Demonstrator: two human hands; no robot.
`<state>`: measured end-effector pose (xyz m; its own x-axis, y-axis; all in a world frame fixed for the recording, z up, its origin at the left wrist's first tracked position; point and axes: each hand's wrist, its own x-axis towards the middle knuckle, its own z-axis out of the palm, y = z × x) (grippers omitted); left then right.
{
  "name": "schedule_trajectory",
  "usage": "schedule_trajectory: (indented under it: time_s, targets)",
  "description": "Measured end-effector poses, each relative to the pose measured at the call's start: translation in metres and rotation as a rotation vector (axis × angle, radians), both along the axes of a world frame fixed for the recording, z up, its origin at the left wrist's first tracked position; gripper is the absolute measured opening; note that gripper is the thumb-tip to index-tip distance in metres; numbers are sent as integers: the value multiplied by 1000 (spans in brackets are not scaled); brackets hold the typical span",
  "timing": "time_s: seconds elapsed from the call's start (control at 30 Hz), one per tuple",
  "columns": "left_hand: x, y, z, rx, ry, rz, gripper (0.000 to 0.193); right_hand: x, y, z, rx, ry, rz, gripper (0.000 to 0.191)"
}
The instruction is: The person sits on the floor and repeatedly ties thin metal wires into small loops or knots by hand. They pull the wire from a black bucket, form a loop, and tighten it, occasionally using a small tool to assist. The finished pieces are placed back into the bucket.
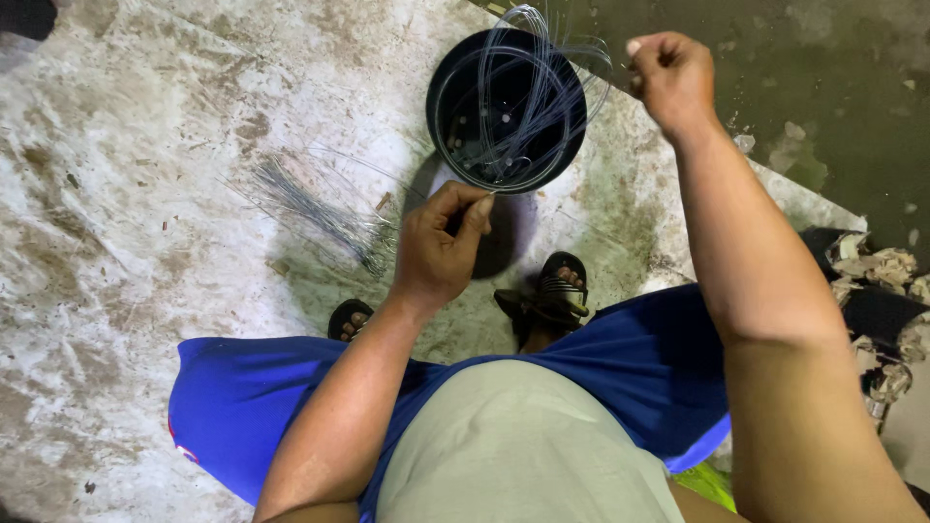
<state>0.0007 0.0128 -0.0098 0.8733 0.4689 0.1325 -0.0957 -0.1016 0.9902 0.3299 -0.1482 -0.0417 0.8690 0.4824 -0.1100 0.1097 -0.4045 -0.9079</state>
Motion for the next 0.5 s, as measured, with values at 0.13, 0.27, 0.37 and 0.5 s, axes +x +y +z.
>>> schedule_trajectory:
  time_s: [0.13, 0.27, 0.37, 0.5]
  targets:
    - [2, 3, 5, -14, 1, 63, 15, 33, 10, -39, -48, -75, -174, 17]
    - [2, 5, 9, 12, 35, 95, 14, 35, 25, -53, -111, -119, -255, 13]
    - [1, 6, 10, -8, 51, 101, 13, 30, 34, -52, 15, 3, -255, 10]
    - [0, 7, 10, 0, 84, 96, 13, 28, 35, -47, 12, -109, -236, 9]
